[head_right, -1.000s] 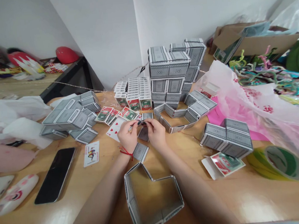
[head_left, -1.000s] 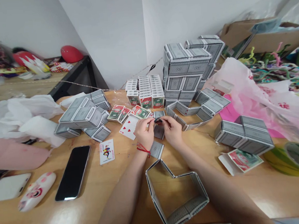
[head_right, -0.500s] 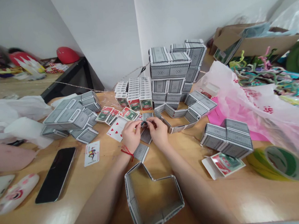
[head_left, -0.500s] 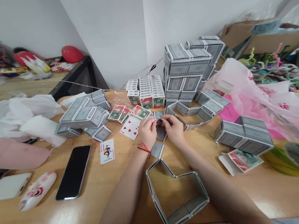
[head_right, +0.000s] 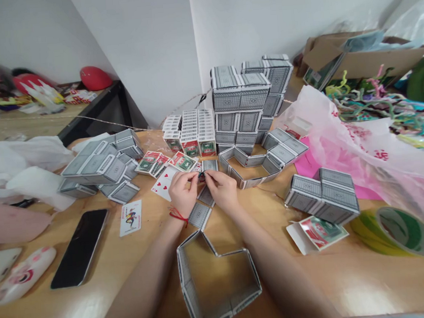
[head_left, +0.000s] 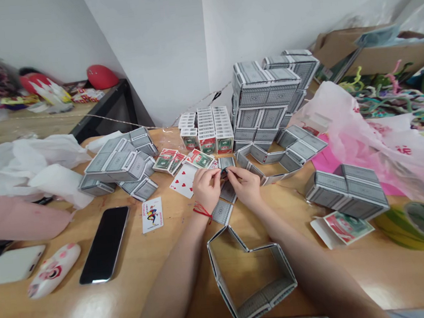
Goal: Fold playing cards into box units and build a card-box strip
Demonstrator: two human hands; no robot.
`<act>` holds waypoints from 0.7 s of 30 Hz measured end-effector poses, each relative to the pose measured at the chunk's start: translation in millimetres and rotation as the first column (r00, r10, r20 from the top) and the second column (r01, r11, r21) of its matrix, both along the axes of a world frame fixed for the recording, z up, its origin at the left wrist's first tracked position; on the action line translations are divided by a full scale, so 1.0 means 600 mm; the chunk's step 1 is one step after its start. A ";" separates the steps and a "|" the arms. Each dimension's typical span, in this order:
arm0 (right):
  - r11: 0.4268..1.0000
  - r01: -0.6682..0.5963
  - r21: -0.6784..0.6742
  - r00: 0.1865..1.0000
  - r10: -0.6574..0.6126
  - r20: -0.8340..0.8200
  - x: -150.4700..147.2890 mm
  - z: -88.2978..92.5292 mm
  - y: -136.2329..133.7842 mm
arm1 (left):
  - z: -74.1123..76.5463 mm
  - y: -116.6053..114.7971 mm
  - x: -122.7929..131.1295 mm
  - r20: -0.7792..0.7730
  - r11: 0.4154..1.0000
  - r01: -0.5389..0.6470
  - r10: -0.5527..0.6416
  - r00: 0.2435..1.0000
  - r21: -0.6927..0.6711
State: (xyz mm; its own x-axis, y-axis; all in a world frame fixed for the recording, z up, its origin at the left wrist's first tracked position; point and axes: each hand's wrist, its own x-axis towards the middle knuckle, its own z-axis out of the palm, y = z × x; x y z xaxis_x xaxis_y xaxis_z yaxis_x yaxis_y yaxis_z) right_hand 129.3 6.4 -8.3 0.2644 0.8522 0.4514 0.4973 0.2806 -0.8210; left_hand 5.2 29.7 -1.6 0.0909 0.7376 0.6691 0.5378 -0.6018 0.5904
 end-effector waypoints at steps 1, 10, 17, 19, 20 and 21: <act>1.000 0.003 0.001 1.000 -0.003 0.027 -0.001 0.000 -0.001 | 0.000 0.000 -0.001 0.002 1.000 -0.005 0.005 1.000 0.006; 0.998 -0.001 0.058 0.972 -0.013 0.235 -0.004 -0.007 -0.002 | -0.002 0.003 -0.003 -0.001 0.996 -0.056 0.056 0.998 0.072; 0.995 -0.055 0.079 0.944 0.026 0.329 -0.006 -0.006 -0.004 | -0.002 0.002 -0.002 0.018 0.989 -0.103 0.102 0.995 0.101; 0.995 -0.069 0.077 0.943 0.040 0.329 -0.006 -0.008 -0.004 | -0.002 0.002 -0.002 0.021 0.988 -0.113 0.112 0.994 0.103; 0.994 -0.076 0.072 0.944 0.048 0.328 -0.006 -0.009 -0.004 | -0.003 0.003 -0.002 0.022 0.988 -0.117 0.115 0.993 0.103; 0.994 -0.086 0.065 0.944 0.060 0.325 -0.005 -0.009 -0.004 | -0.003 0.004 -0.003 0.023 0.988 -0.120 0.118 0.993 0.102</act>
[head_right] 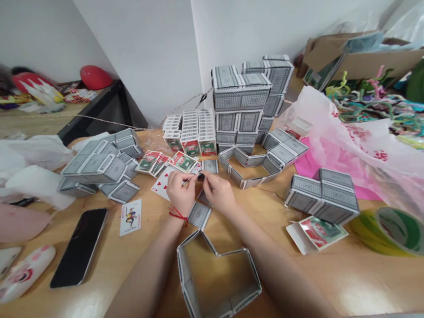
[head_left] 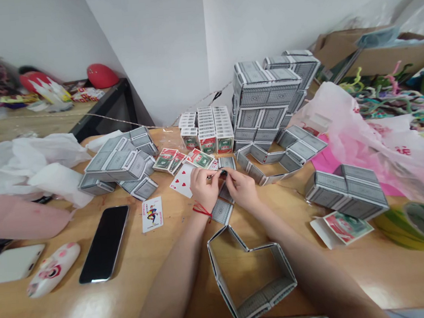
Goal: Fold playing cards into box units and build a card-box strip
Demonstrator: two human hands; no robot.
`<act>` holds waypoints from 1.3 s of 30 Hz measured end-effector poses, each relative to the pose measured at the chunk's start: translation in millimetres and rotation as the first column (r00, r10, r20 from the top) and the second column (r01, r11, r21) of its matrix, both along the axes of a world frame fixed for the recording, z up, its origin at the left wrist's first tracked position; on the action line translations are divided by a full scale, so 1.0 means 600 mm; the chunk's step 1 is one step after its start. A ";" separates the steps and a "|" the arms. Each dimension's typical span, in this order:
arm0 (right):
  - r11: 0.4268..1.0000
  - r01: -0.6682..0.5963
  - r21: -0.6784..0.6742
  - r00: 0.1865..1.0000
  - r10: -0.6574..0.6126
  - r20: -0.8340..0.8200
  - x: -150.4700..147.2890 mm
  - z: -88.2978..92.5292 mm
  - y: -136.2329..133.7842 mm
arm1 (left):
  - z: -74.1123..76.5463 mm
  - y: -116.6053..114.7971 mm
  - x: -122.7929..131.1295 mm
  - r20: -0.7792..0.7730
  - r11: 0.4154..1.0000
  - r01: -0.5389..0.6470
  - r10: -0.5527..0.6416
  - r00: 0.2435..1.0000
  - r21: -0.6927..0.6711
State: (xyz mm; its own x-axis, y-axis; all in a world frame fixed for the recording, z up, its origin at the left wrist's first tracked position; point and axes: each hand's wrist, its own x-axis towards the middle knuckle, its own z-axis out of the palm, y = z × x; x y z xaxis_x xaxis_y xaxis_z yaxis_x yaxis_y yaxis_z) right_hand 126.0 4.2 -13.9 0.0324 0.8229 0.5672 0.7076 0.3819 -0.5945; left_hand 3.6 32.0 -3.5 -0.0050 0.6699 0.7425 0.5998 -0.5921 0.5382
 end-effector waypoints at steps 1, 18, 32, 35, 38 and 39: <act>1.000 -0.011 -0.009 1.000 0.011 -0.002 0.000 0.000 0.000 | -0.001 0.001 0.000 0.002 1.000 -0.002 0.002 1.000 -0.001; 0.997 -0.053 0.062 0.973 0.066 -0.221 0.003 0.008 0.003 | -0.001 -0.006 0.010 0.065 0.995 0.092 -0.090 0.994 -0.029; 0.992 0.128 -0.013 0.932 -0.125 -0.341 0.012 -0.001 0.014 | -0.013 -0.001 0.016 0.037 0.981 0.130 -0.126 0.991 -0.143; 0.995 0.096 -0.018 0.940 -0.097 -0.326 0.013 -0.002 0.016 | -0.017 0.000 0.014 0.062 0.979 0.092 -0.082 0.995 -0.184; 0.998 0.055 -0.022 0.956 -0.059 -0.286 0.011 -0.001 0.015 | -0.019 0.001 0.012 0.082 0.974 0.097 -0.082 0.993 -0.203; 0.999 0.045 -0.023 0.960 -0.049 -0.276 0.010 0.000 0.014 | -0.019 0.001 0.012 0.084 0.974 0.094 -0.078 0.993 -0.205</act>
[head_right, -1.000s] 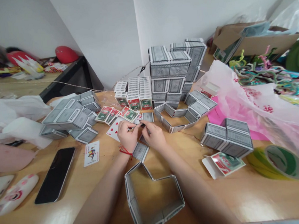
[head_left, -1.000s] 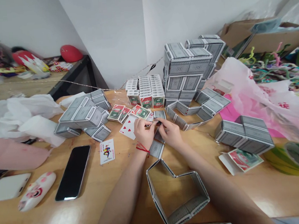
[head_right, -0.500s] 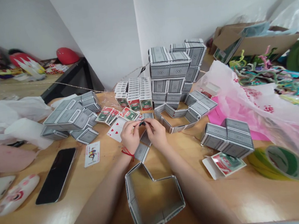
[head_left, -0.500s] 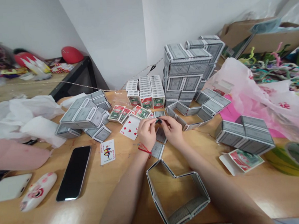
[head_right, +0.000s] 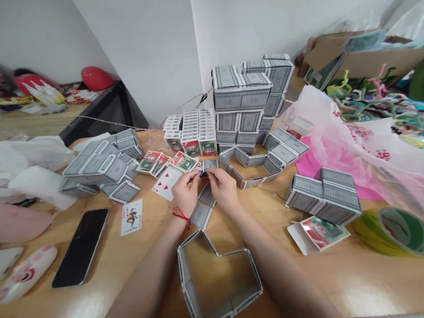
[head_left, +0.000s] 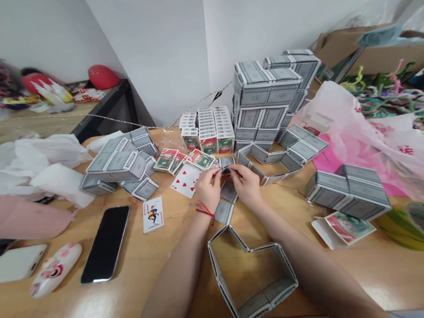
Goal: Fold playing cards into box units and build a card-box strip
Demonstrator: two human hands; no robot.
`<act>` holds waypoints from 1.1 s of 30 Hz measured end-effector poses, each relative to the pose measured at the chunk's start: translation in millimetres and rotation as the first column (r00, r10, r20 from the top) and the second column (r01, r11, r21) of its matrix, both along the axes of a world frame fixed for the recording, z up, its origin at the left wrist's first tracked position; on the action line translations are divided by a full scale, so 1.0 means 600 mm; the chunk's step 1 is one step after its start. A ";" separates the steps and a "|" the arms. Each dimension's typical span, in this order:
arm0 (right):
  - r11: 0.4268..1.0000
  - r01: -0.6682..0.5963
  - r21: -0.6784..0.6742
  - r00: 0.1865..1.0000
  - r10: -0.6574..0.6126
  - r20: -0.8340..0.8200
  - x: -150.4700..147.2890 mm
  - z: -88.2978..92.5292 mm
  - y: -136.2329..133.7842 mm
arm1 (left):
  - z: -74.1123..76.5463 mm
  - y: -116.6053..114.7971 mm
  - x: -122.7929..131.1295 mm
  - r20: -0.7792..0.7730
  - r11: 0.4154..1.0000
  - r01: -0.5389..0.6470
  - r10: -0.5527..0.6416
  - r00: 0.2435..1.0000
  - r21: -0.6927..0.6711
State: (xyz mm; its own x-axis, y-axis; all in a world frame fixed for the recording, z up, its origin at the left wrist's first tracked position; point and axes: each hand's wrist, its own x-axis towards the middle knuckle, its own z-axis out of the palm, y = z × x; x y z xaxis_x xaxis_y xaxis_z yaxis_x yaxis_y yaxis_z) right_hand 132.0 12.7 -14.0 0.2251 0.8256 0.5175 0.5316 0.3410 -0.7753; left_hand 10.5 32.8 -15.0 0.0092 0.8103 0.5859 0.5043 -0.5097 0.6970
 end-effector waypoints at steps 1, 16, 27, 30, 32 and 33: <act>1.000 -0.007 -0.001 1.000 0.007 0.007 -0.001 0.000 0.000 | 0.000 0.000 0.000 -0.001 1.000 -0.004 0.004 1.000 -0.001; 0.999 -0.003 -0.044 1.000 0.004 0.011 -0.005 -0.001 -0.005 | 0.007 -0.011 0.002 -0.145 1.000 -0.001 0.002 0.989 0.010; 0.998 0.011 -0.058 1.000 -0.011 -0.016 -0.003 -0.003 -0.005 | 0.001 -0.011 -0.002 -0.164 0.995 0.100 -0.099 0.981 -0.002; 0.998 0.024 -0.050 1.000 -0.025 -0.018 -0.002 -0.001 -0.005 | -0.001 -0.011 -0.004 -0.193 0.993 0.116 -0.113 0.975 0.008; 0.999 0.031 -0.043 0.999 -0.032 -0.020 -0.001 0.000 -0.005 | 0.001 -0.012 -0.005 -0.208 0.991 0.132 -0.127 0.970 0.011; 0.999 0.032 -0.043 0.999 -0.033 -0.024 0.000 0.000 -0.005 | 0.002 -0.012 -0.006 -0.211 0.990 0.140 -0.134 0.968 0.013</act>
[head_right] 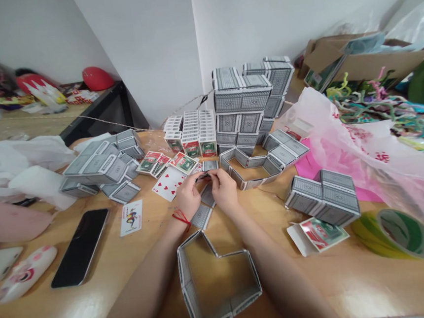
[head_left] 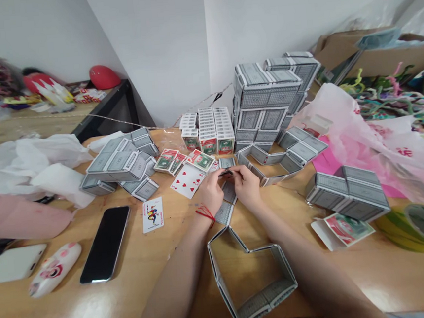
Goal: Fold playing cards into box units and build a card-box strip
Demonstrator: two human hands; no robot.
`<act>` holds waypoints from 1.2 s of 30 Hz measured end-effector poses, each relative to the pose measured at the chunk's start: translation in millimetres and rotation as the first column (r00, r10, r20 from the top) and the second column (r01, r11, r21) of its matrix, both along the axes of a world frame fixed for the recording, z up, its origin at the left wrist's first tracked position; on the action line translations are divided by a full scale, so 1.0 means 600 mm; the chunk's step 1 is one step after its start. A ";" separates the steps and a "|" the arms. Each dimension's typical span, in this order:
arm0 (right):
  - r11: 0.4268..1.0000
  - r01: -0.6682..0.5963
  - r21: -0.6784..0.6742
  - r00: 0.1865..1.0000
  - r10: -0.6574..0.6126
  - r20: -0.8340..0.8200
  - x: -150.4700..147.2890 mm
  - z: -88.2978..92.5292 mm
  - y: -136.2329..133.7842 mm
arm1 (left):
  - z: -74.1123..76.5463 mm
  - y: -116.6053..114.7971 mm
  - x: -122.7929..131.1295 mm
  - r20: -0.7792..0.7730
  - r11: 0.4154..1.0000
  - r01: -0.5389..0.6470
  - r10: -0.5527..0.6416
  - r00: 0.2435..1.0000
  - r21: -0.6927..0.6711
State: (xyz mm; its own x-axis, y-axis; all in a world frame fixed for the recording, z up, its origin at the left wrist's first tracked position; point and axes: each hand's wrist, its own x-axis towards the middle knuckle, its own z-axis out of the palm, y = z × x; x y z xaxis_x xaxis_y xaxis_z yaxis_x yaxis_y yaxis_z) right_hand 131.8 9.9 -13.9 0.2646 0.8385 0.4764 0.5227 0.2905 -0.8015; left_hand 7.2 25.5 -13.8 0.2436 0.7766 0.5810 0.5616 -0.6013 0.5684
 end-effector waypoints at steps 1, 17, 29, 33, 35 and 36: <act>1.000 0.002 -0.001 1.000 -0.002 -0.005 0.000 0.000 0.000 | 0.002 -0.001 -0.001 0.000 1.000 0.005 -0.005 1.000 0.002; 0.999 -0.024 0.044 0.996 0.020 0.088 -0.003 0.001 -0.006 | 0.012 -0.002 0.002 0.109 0.988 -0.145 0.139 0.984 0.048; 0.993 -0.098 0.070 0.975 0.082 0.209 -0.006 -0.003 -0.009 | 0.009 0.004 0.002 0.162 0.969 -0.248 0.240 0.957 0.026; 0.988 -0.126 0.091 0.969 0.102 0.226 -0.004 -0.006 -0.008 | 0.006 0.005 0.005 0.173 0.964 -0.265 0.263 0.949 -0.009; 0.985 -0.136 0.107 0.967 0.108 0.232 -0.003 -0.006 -0.008 | 0.004 0.006 0.006 0.183 0.963 -0.268 0.269 0.946 -0.031; 0.984 -0.140 0.114 0.966 0.110 0.233 -0.003 -0.006 -0.008 | 0.003 0.007 0.006 0.190 0.963 -0.266 0.268 0.945 -0.039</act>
